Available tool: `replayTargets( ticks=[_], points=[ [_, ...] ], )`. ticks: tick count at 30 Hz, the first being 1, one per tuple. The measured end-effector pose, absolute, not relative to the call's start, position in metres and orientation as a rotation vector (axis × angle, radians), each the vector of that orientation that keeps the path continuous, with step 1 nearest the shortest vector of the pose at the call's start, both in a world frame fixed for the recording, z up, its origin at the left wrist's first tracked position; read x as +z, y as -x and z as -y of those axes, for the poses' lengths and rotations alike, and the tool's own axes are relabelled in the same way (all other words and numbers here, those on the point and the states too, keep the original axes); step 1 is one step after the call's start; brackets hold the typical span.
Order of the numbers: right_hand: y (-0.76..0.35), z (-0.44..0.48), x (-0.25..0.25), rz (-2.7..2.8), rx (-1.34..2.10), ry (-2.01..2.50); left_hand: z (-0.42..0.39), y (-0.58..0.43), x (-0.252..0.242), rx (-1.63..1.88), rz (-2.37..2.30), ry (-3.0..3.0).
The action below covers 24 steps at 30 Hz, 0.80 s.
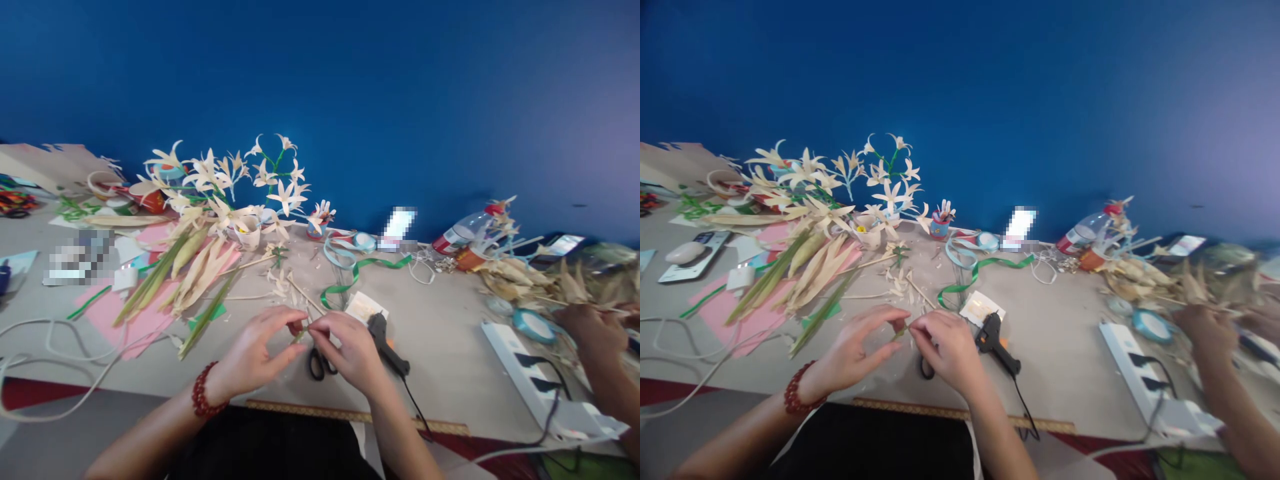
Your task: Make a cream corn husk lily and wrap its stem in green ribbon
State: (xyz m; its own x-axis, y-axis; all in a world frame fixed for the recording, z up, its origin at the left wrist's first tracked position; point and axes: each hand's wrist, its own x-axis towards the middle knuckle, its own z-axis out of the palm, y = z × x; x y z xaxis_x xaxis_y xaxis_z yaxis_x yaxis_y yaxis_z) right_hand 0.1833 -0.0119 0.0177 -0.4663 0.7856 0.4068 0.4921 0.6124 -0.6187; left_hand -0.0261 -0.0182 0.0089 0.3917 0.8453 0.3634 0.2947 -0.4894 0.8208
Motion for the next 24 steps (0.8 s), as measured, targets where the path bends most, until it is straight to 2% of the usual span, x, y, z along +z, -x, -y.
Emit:
replayTargets(
  ticks=[11, 24],
  points=[
    [-0.178, 0.01, 0.012, 2.161, 0.237, 0.91, 0.013, 0.016, 0.01, 1.226, -1.045, -2.134],
    [-0.176, 0.013, 0.004, 2.142, 0.345, 0.973, 0.013, 0.021, 0.001, 1.22, -1.025, -2.162]
  ],
)
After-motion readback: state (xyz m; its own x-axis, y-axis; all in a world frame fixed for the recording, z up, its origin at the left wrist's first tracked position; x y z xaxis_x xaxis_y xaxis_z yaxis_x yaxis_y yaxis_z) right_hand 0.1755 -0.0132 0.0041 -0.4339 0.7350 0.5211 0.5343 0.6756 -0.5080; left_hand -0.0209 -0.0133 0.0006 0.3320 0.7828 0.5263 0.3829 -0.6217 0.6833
